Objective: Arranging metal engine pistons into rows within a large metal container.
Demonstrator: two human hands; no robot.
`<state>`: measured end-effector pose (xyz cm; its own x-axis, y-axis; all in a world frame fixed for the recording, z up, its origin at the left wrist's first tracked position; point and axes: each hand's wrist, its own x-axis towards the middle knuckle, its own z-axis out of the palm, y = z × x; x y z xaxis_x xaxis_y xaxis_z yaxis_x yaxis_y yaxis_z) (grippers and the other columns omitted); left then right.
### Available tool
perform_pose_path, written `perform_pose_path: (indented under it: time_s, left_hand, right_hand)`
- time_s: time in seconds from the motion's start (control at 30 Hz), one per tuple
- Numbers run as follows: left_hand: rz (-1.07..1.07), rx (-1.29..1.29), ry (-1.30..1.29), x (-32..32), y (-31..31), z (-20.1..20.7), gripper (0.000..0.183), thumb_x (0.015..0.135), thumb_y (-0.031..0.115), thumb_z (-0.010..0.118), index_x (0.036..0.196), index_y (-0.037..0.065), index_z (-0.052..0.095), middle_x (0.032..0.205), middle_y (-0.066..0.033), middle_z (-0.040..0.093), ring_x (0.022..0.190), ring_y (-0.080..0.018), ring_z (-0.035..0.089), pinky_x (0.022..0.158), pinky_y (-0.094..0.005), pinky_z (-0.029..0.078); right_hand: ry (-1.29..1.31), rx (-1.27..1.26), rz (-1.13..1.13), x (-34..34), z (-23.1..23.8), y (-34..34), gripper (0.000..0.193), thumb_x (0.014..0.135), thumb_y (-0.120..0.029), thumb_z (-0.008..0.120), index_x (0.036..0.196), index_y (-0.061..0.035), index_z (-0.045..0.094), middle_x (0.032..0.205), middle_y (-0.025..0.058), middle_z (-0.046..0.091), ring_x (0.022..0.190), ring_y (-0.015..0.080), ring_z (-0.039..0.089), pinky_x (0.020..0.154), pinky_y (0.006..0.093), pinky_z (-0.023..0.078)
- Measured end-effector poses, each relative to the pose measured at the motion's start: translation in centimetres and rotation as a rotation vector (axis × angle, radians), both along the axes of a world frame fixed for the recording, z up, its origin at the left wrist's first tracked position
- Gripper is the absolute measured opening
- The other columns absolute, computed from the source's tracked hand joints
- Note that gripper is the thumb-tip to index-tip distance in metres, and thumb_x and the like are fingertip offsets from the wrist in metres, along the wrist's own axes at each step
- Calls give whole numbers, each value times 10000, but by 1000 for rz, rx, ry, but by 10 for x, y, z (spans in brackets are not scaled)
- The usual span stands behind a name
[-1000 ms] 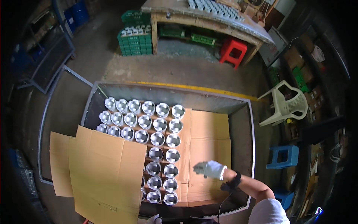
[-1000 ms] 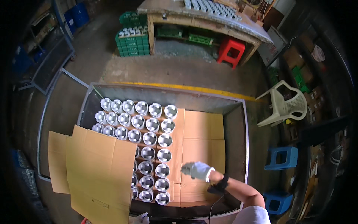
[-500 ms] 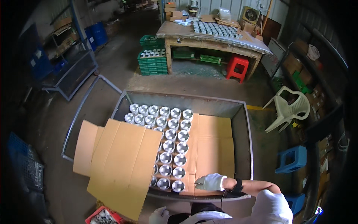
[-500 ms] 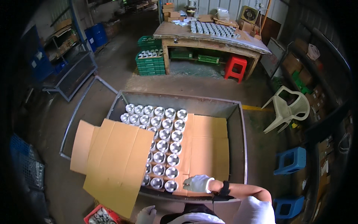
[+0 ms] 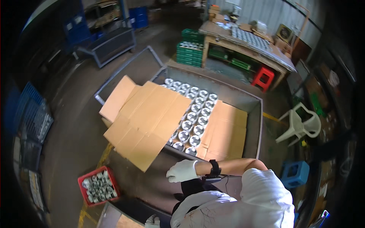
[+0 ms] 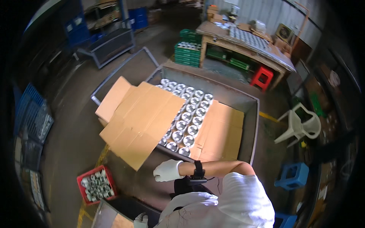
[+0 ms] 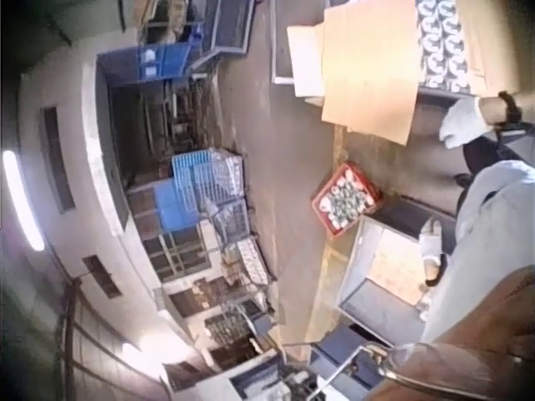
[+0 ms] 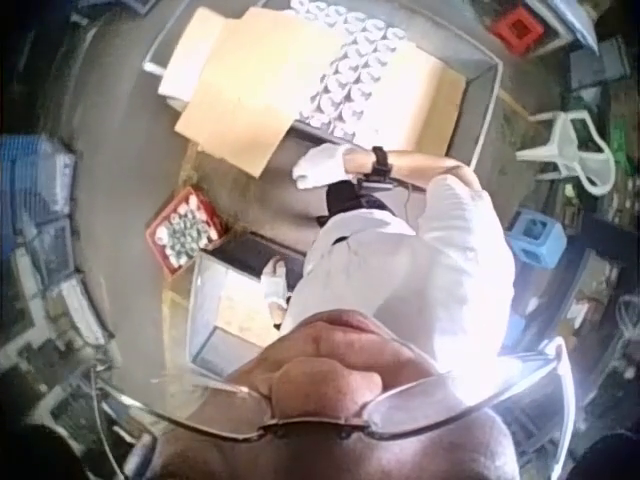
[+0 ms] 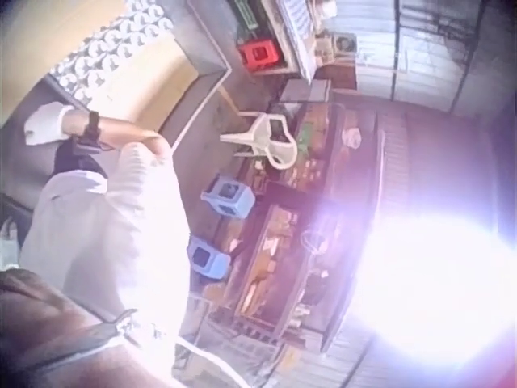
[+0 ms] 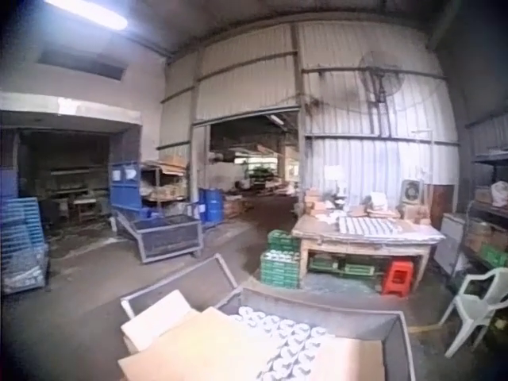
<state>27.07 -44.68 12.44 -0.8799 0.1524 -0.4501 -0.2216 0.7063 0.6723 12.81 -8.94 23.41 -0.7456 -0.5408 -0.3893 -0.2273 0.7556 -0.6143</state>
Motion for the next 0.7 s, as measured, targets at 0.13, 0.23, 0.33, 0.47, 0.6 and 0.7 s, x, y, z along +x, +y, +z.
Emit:
perform_pose_path:
  time_s: [0.13,0.23,0.33,0.47,0.6,0.7]
  left_hand:
    - [198,23,54,38,-25,-17,349,948,250,529,1183,5,612,1117,-201,651,1047,-343,603,946,-384,453]
    - [422,5,54,69,-32,-38,376,872,221,638,1185,17,597,1085,-167,664,1014,-302,625,895,-374,491]
    - [667,-34,14,123,-24,-58,287,821,157,642,1042,-25,660,1076,-215,664,975,-288,654,851,-369,519]
    - [884,-197,16,125,11,7,347,850,259,563,1073,18,672,1031,-248,653,1001,-394,622,894,-436,497]
    - [1094,-201,-79,137,28,16,333,862,265,540,1074,48,677,1026,-219,658,971,-389,628,872,-447,502]
    - [1302,-194,-204,162,52,16,314,865,254,542,1049,45,687,1009,-223,661,961,-390,631,875,-455,496]
  right_hand:
    - [-22,-3,181,-1,-2,-43,344,910,-364,482,1073,-110,648,993,139,676,933,356,632,810,478,481]
    - [-67,95,372,-14,-4,-73,372,919,-385,476,1127,-125,642,1078,141,666,991,352,622,857,473,471]
    - [-94,163,580,-47,-16,-108,420,919,-428,482,1170,-125,630,1073,132,669,932,337,641,854,448,490]
    - [-94,86,678,-81,-13,-165,418,916,-420,501,1168,-115,636,1135,146,651,1039,344,611,906,421,482]
    - [-29,106,776,-97,-25,-229,389,908,-385,545,1150,-100,648,1085,149,667,999,340,626,877,413,495]
    - [-64,142,911,-84,-30,-267,370,907,-371,564,1144,-101,653,1037,151,678,969,350,635,855,421,498]
